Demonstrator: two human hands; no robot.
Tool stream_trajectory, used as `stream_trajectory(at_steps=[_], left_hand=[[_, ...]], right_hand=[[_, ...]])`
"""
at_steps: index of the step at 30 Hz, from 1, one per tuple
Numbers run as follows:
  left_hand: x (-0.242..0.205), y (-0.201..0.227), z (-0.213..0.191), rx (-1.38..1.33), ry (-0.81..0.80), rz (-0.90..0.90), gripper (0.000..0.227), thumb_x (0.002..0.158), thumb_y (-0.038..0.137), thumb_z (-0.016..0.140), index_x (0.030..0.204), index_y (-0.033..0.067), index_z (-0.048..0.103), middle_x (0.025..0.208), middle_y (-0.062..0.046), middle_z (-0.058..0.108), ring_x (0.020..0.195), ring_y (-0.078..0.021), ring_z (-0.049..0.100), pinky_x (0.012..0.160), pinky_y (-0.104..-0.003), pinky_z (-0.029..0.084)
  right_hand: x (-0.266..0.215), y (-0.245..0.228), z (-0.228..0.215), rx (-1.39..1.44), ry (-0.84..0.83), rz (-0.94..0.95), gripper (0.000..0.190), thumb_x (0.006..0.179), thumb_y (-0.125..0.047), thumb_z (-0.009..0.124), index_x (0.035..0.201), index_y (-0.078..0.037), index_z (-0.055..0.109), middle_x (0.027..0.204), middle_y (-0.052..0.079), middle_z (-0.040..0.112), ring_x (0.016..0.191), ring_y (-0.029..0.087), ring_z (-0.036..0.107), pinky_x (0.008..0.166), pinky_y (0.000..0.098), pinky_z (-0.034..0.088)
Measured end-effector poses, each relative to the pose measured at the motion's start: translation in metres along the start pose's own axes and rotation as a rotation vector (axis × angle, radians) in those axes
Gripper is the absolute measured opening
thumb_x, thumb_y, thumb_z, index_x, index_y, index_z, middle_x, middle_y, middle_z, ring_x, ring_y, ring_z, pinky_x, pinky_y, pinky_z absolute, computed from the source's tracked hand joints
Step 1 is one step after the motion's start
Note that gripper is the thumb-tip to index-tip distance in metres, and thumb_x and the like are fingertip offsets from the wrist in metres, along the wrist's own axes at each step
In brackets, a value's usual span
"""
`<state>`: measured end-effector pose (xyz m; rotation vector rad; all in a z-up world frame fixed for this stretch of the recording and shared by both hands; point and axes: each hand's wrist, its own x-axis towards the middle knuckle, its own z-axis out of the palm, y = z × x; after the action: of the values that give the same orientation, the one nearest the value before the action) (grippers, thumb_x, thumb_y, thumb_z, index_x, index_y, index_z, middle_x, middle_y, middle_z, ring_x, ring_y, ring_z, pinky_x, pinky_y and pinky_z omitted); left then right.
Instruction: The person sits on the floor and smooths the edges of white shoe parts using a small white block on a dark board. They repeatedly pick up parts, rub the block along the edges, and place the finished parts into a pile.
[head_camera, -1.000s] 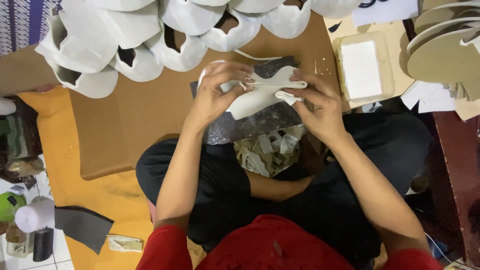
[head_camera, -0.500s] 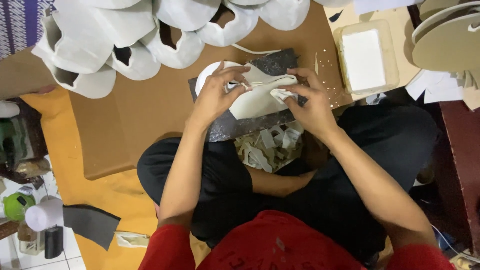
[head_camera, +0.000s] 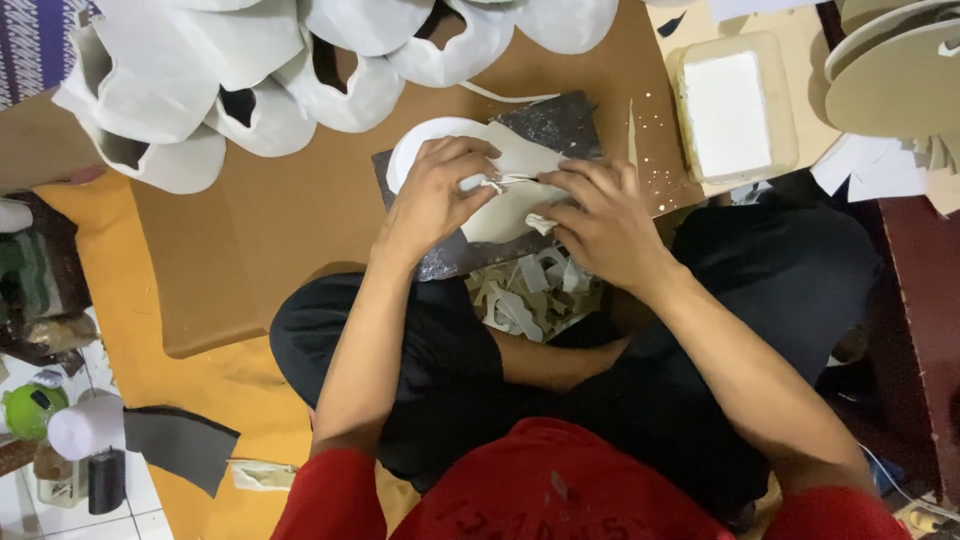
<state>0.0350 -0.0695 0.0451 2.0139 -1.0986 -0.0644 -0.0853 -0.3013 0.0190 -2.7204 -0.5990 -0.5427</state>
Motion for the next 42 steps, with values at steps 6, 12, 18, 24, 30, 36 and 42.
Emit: stream_trajectory(at_steps=[6,12,18,24,30,36,42], left_hand=[[-0.003,0.002,-0.005,-0.167,-0.146,-0.082,0.013,0.083,0.017,0.083,0.091,0.0125,0.073,0.116,-0.011,0.074,0.120,-0.0356,0.065,0.112,-0.059,0.033],[0.000,0.006,-0.008,-0.168,-0.220,-0.187,0.017,0.090,0.014,0.075,0.104,0.0052,0.071,0.118,-0.023,0.073,0.124,-0.0445,0.062,0.114,-0.065,0.032],[0.000,-0.002,-0.004,-0.150,-0.172,-0.150,0.025,0.090,0.018,0.075,0.110,0.0027,0.072,0.123,-0.023,0.071,0.123,-0.0442,0.062,0.113,-0.066,0.031],[0.001,-0.005,-0.002,-0.154,-0.146,-0.150,0.033,0.088,0.019,0.076,0.115,0.0010,0.071,0.124,-0.023,0.071,0.121,-0.0432,0.064,0.114,-0.065,0.031],[0.004,-0.016,0.005,-0.081,-0.038,-0.111,0.051,0.088,0.032,0.079,0.130,0.0049,0.066,0.127,-0.022,0.069,0.125,-0.0422,0.062,0.115,-0.064,0.029],[0.005,-0.024,0.003,0.007,-0.059,-0.096,0.029,0.079,0.036,0.082,0.100,0.0154,0.080,0.157,-0.009,0.045,0.154,-0.0308,0.023,0.123,-0.067,0.002],[0.009,-0.039,0.002,-0.083,-0.151,-0.144,0.023,0.085,0.033,0.080,0.104,0.0218,0.074,0.131,-0.009,0.069,0.141,-0.0346,0.050,0.116,-0.075,0.000]], right_hand=[[-0.001,-0.007,0.007,-0.226,0.034,-0.033,0.011,0.089,-0.019,0.074,0.098,-0.019,0.069,0.119,0.000,0.063,0.115,0.023,0.055,0.092,0.0453,0.033],[0.006,-0.011,0.007,-0.158,0.025,-0.021,0.012,0.085,-0.017,0.078,0.089,-0.013,0.068,0.113,0.000,0.063,0.116,0.022,0.058,0.098,0.0448,0.034],[0.008,-0.005,-0.005,0.080,-0.055,-0.022,0.009,0.087,-0.010,0.077,0.094,-0.008,0.073,0.108,0.003,0.065,0.120,0.025,0.063,0.108,0.0432,0.037],[0.012,-0.002,-0.006,0.042,-0.056,-0.017,0.010,0.087,-0.011,0.077,0.095,-0.006,0.073,0.107,0.006,0.066,0.129,0.026,0.064,0.121,0.0556,0.020],[0.019,0.016,0.006,-0.012,-0.100,-0.025,0.012,0.083,-0.017,0.081,0.093,-0.012,0.077,0.106,0.003,0.068,0.141,0.026,0.058,0.125,0.0670,0.008],[0.031,0.008,-0.010,0.175,-0.186,0.037,0.010,0.082,-0.013,0.075,0.090,-0.007,0.079,0.099,0.003,0.064,0.145,0.030,0.051,0.127,0.0709,0.004],[0.022,0.021,0.009,0.186,-0.141,0.060,0.011,0.083,-0.019,0.081,0.091,-0.013,0.077,0.110,0.000,0.071,0.146,0.022,0.054,0.128,0.0615,-0.002]])
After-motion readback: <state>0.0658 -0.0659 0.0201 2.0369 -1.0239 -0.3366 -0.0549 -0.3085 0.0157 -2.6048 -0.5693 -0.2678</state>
